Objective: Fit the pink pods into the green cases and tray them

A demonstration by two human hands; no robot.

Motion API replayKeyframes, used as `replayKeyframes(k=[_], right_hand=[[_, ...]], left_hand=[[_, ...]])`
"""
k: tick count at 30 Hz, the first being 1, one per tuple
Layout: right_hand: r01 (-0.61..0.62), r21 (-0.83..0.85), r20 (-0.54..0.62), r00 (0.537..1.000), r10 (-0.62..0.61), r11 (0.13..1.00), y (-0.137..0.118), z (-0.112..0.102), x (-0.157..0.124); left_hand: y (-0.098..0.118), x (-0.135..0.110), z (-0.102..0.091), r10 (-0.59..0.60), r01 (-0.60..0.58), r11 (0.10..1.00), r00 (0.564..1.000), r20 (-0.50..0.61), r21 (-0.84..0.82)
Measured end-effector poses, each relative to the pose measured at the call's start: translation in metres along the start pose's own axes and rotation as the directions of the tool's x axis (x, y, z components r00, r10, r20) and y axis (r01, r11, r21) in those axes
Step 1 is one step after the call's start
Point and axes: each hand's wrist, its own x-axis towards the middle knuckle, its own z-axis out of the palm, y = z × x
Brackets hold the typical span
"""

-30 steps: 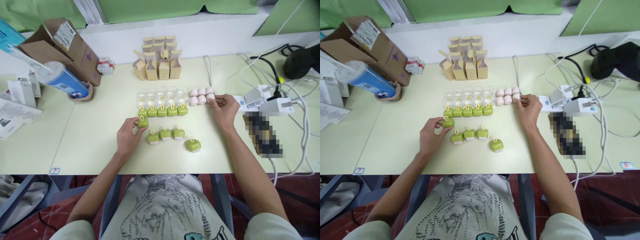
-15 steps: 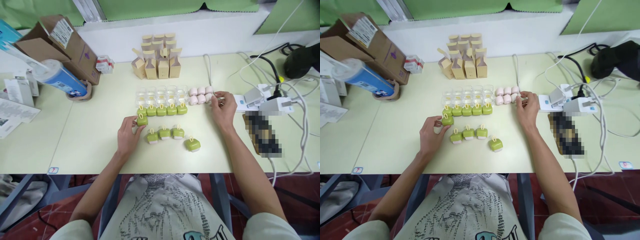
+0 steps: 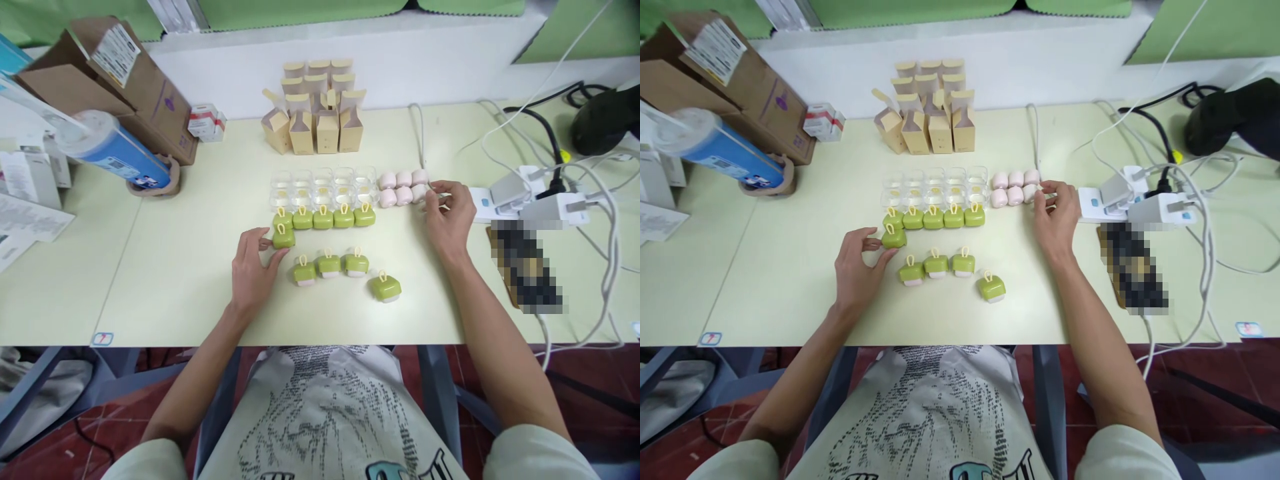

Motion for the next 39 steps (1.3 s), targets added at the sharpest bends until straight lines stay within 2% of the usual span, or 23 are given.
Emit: replayKeyframes(k=[3, 5, 7, 9, 10, 15, 17, 19, 21, 23, 25, 26, 28, 29, 31, 33, 35, 37, 39], right_hand=[[-0.013, 0.009, -0.008, 1.000, 0.013, 1.000, 0.000, -0.001, 0.000], [-0.013, 0.014, -0.027, 1.000, 0.014, 1.000, 0.000, -0.002, 0.000], [-0.015, 0.033, -0.040, 0.999, 0.017, 0.999, 0.001, -0.003, 0.000], [-0.042, 0.061, -0.022, 0.999, 0.043, 0.997, 0.001, -0.003, 0.001], [-0.059, 0.069, -0.002, 0.998, 0.059, 0.996, 0.001, -0.002, 0.001], [-0.067, 0.027, 0.085, 0.994, 0.064, 0.997, 0.006, 0.002, 0.002], [-0.050, 0.006, 0.066, 0.997, 0.049, 0.999, 0.009, 0.002, 0.003], [-0.032, -0.007, 0.012, 0.999, 0.032, 0.999, 0.006, -0.002, 0.004], [0.008, -0.027, -0.045, 0.999, -0.009, 1.000, -0.009, -0.009, 0.001], [0.084, -0.037, -0.066, 0.994, -0.086, 0.996, -0.041, -0.019, -0.009], [0.197, 0.021, -0.017, 0.980, -0.197, 0.980, -0.087, -0.028, -0.029], [0.279, 0.092, 0.067, 0.956, -0.286, 0.956, -0.112, -0.031, -0.043], [0.410, 0.283, 0.215, 0.854, -0.474, 0.867, -0.160, -0.030, -0.070], [0.413, 0.351, 0.272, 0.814, -0.513, 0.841, -0.180, -0.028, -0.083], [0.316, 0.424, 0.330, 0.819, -0.470, 0.849, -0.206, -0.020, -0.100], [0.286, 0.408, 0.287, 0.861, -0.419, 0.867, -0.215, -0.012, -0.108], [0.347, 0.360, 0.221, 0.870, -0.440, 0.866, -0.211, -0.007, -0.110], [0.466, 0.284, 0.180, 0.832, -0.524, 0.838, -0.201, -0.005, -0.112], [0.576, 0.203, 0.161, 0.778, -0.607, 0.792, -0.192, -0.002, -0.117]], left_hand=[[0.013, -0.003, -0.016, 0.083, -0.083, 0.996, 0.996, -0.013, -0.034], [0.025, -0.008, -0.025, 0.168, -0.159, 0.982, 0.982, 0.091, -0.099], [0.035, -0.014, -0.029, 0.261, -0.235, 0.963, 0.938, 0.229, -0.136], [0.041, -0.019, -0.026, 0.326, -0.305, 0.945, 0.900, 0.291, -0.115], [0.042, -0.021, -0.024, 0.338, -0.324, 0.941, 0.895, 0.291, -0.095], [0.041, -0.024, -0.015, 0.277, -0.254, 0.959, 0.930, 0.243, -0.122], [0.038, -0.025, -0.016, 0.235, -0.201, 0.966, 0.946, 0.223, -0.164], [0.034, -0.027, -0.018, 0.139, -0.097, 0.974, 0.970, 0.201, -0.205], [0.031, -0.029, -0.019, -0.006, 0.055, 0.965, 0.982, 0.189, -0.257], [0.032, -0.028, -0.021, -0.167, 0.222, 0.910, 0.969, 0.182, -0.350], [0.039, -0.023, -0.023, -0.288, 0.347, 0.806, 0.938, 0.195, -0.479], [0.044, -0.019, -0.024, -0.324, 0.385, 0.748, 0.923, 0.209, -0.541], [0.058, -0.008, -0.024, -0.338, 0.410, 0.658, 0.910, 0.239, -0.632], [0.065, -0.003, -0.023, -0.329, 0.401, 0.632, 0.914, 0.239, -0.663], [0.079, 0.007, -0.020, -0.301, 0.356, 0.604, 0.930, 0.209, -0.713], [0.090, 0.012, -0.017, -0.276, 0.313, 0.589, 0.945, 0.179, -0.745], [0.096, 0.015, -0.016, -0.243, 0.291, 0.596, 0.954, 0.177, -0.749], [0.098, 0.016, -0.017, -0.188, 0.254, 0.670, 0.967, 0.171, -0.698], [0.098, 0.017, -0.019, -0.086, 0.137, 0.807, 0.990, 0.114, -0.574]])
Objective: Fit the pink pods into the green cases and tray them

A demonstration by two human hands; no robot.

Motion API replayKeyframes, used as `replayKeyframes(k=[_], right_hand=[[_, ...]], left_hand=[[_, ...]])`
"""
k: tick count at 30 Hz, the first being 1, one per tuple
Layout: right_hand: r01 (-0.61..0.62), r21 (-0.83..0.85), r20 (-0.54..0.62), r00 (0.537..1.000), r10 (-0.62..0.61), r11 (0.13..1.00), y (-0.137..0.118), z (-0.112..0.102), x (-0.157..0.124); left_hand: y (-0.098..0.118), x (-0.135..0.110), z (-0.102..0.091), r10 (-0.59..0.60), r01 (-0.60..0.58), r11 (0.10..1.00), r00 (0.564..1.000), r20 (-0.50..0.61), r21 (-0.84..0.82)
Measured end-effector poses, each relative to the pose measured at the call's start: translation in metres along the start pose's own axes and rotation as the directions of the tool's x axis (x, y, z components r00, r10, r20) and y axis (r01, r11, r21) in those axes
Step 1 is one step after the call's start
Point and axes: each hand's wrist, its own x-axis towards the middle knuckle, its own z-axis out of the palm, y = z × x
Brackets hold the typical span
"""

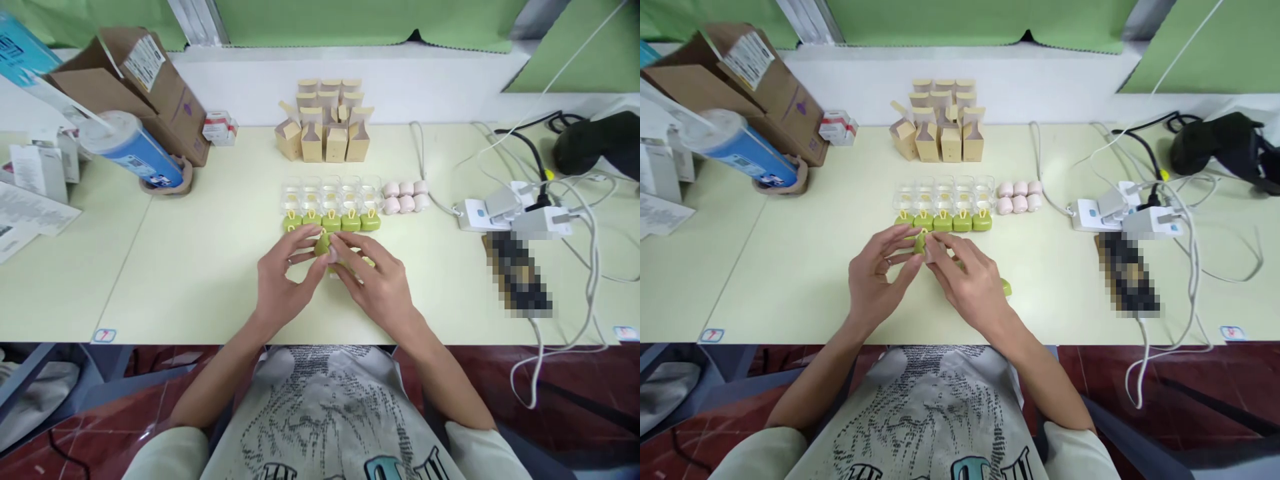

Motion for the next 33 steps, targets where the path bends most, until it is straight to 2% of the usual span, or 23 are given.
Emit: replayKeyframes(k=[2, 4, 5, 8, 10, 14, 18, 20, 22, 25, 27, 29, 31, 33], right_hand=[[0.056, -0.083, -0.005, 0.998, -0.057, 0.995, 0.000, 0.004, -0.007], [0.077, -0.164, -0.004, 0.997, -0.078, 0.984, -0.003, 0.009, -0.012], [0.078, -0.206, 0.002, 0.997, -0.079, 0.976, -0.005, 0.011, -0.012], [0.072, -0.262, 0.032, 0.997, -0.066, 0.962, -0.007, 0.014, -0.012], [0.070, -0.235, 0.043, 0.997, -0.062, 0.970, -0.006, 0.014, -0.012], [0.089, -0.172, 0.029, 0.996, -0.085, 0.981, -0.003, 0.014, -0.013], [0.074, -0.143, 0.014, 0.997, -0.073, 0.987, -0.002, 0.010, -0.012], [0.012, -0.044, -0.014, 1.000, -0.013, 0.999, -0.001, 0.005, -0.011], [-0.078, 0.062, -0.030, 0.996, 0.080, 0.995, 0.000, -0.001, -0.008], [-0.199, 0.158, -0.032, 0.978, 0.206, 0.967, 0.001, -0.008, -0.005], [-0.264, 0.237, -0.009, 0.962, 0.274, 0.935, 0.003, -0.010, -0.003], [-0.329, 0.329, 0.001, 0.937, 0.348, 0.885, 0.008, -0.014, -0.002], [-0.383, 0.392, -0.049, 0.899, 0.435, 0.836, 0.020, -0.024, -0.001], [-0.442, 0.406, -0.121, 0.841, 0.527, 0.800, 0.038, -0.038, 0.000]], left_hand=[[0.001, 0.001, -0.001, 0.148, -0.146, 0.972, 0.989, 0.003, 0.182], [0.002, 0.001, 0.001, 0.228, -0.220, 0.940, 0.974, 0.000, 0.262], [0.003, 0.001, 0.002, 0.221, -0.211, 0.942, 0.975, -0.010, 0.262], [0.007, 0.000, 0.006, 0.103, -0.096, 0.971, 0.995, -0.021, 0.219], [0.008, -0.002, 0.007, 0.040, -0.035, 0.976, 0.999, -0.017, 0.214], [0.006, -0.004, 0.006, 0.004, 0.000, 0.974, 1.000, -0.018, 0.226], [0.005, 0.003, -0.004, -0.054, 0.046, 0.993, 0.996, 0.066, 0.112], [0.004, 0.010, -0.011, -0.032, 0.027, 0.999, 0.985, 0.169, 0.030], [0.000, 0.016, -0.017, -0.005, 0.026, 0.997, 0.955, 0.298, -0.067], [-0.009, 0.023, -0.021, -0.006, 0.100, 0.972, 0.915, 0.404, -0.211], [-0.014, 0.025, -0.022, -0.017, 0.124, 0.961, 0.918, 0.397, -0.246], [-0.017, 0.026, -0.022, -0.003, 0.086, 0.972, 0.937, 0.351, -0.220], [-0.020, 0.026, -0.023, -0.001, 0.057, 0.982, 0.954, 0.299, -0.178], [-0.023, 0.025, -0.024, -0.040, 0.089, 0.979, 0.965, 0.260, -0.181]])
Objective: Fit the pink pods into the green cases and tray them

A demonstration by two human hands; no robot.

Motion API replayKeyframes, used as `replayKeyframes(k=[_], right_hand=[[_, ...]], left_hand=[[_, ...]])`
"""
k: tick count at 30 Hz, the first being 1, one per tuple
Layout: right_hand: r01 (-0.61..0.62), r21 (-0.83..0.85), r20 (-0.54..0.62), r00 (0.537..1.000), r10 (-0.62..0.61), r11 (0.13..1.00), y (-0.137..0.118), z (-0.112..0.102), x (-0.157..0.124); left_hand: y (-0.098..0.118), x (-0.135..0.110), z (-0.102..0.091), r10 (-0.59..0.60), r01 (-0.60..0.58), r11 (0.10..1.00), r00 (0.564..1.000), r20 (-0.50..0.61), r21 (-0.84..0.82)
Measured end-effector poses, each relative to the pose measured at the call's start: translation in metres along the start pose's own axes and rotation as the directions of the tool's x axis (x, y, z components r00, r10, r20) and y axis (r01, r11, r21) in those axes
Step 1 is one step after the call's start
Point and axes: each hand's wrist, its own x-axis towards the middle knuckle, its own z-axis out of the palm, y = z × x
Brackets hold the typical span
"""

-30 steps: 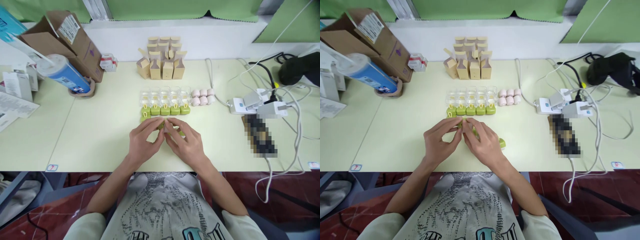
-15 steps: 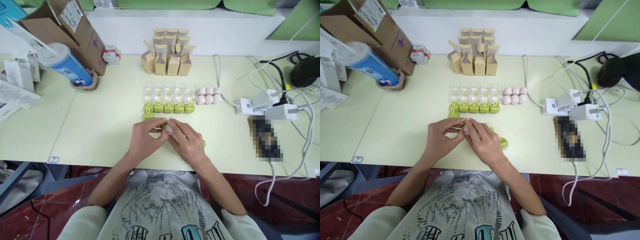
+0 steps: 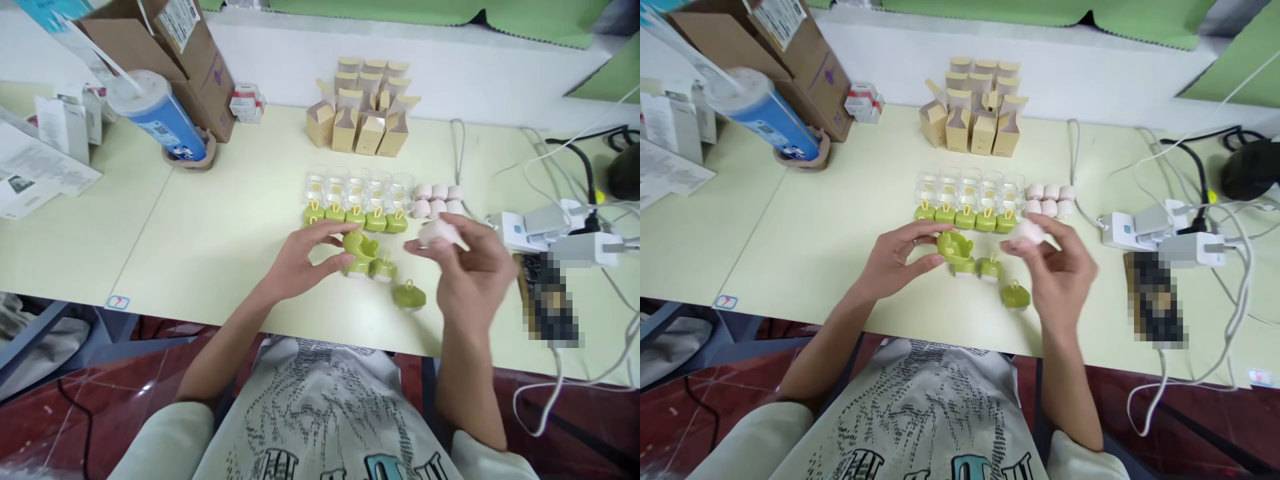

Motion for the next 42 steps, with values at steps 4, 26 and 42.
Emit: replayKeyframes(k=[4, 26, 42], right_hand=[[-0.244, -0.211, 0.047, 0.965, 0.260, 0.946, 0.026, -0.037, 0.031], [-0.106, -0.635, -0.037, 0.994, 0.106, 0.766, 0.077, -0.024, 0.042], [-0.190, 0.051, 0.638, 0.761, 0.115, 0.980, -0.031, 0.048, 0.048]], left_hand=[[-0.007, 0.000, 0.000, -0.096, 0.090, 0.992, 0.992, -0.076, -0.087], [-0.009, 0.004, 0.002, -0.028, 0.016, 0.952, 0.999, -0.033, -0.307], [-0.015, -0.005, 0.003, 0.414, -0.405, 0.715, 0.902, 0.122, 0.570]])
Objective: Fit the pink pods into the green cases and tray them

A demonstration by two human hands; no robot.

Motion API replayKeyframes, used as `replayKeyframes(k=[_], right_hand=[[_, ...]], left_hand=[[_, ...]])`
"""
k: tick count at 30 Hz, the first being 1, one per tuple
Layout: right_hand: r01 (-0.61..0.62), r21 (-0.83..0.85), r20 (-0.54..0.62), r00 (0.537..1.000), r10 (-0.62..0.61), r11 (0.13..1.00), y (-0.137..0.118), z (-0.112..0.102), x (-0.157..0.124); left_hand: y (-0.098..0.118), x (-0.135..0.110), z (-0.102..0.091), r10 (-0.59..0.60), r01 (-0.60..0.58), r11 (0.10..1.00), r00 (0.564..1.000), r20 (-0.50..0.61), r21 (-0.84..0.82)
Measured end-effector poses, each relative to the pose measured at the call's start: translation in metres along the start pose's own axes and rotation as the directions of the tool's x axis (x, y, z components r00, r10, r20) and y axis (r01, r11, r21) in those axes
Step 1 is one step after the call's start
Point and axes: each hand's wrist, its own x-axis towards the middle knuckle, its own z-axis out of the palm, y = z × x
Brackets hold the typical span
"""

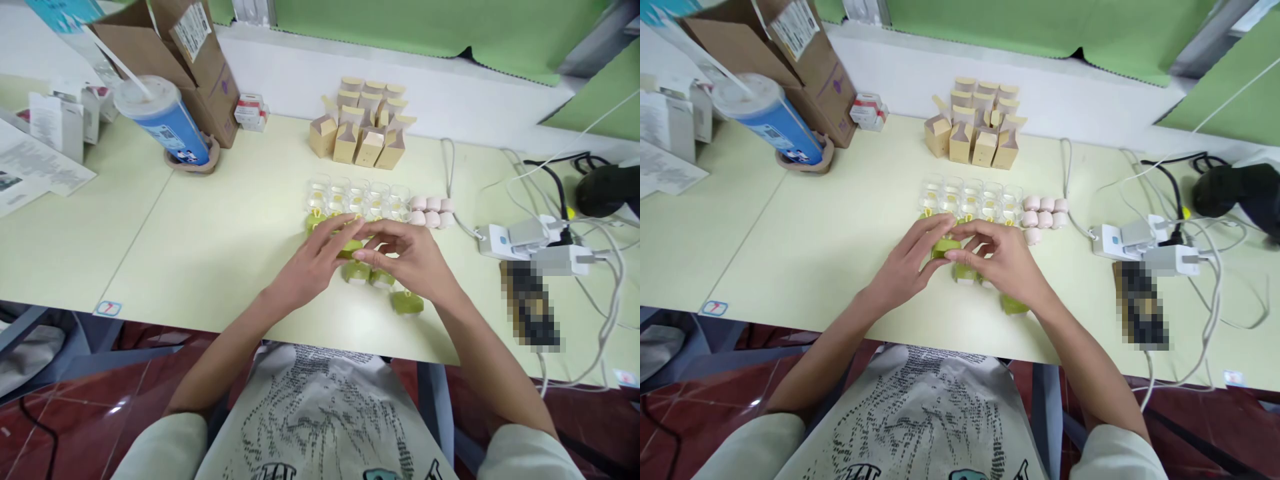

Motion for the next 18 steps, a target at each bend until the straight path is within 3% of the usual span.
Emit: replayKeyframes(k=[6, 13, 16, 18], right_hand=[[0.210, -0.318, 0.057, 0.978, -0.203, 0.924, -0.002, 0.011, -0.003], [0.149, -0.402, 0.023, 0.988, -0.153, 0.903, 0.008, 0.014, -0.006], [0.152, -0.555, -0.025, 0.980, -0.199, 0.818, 0.017, 0.015, -0.003], [0.118, -0.674, -0.009, 0.986, -0.168, 0.729, 0.022, 0.019, 0.000]], left_hand=[[-0.004, -0.002, 0.004, -0.009, 0.011, 0.994, 1.000, -0.018, 0.110], [-0.007, -0.002, -0.001, -0.040, 0.038, 0.989, 0.999, 0.011, 0.142], [-0.014, -0.004, -0.017, -0.181, 0.174, 0.965, 0.983, 0.019, 0.195], [-0.021, -0.005, -0.030, -0.355, 0.340, 0.912, 0.935, 0.024, 0.230]])
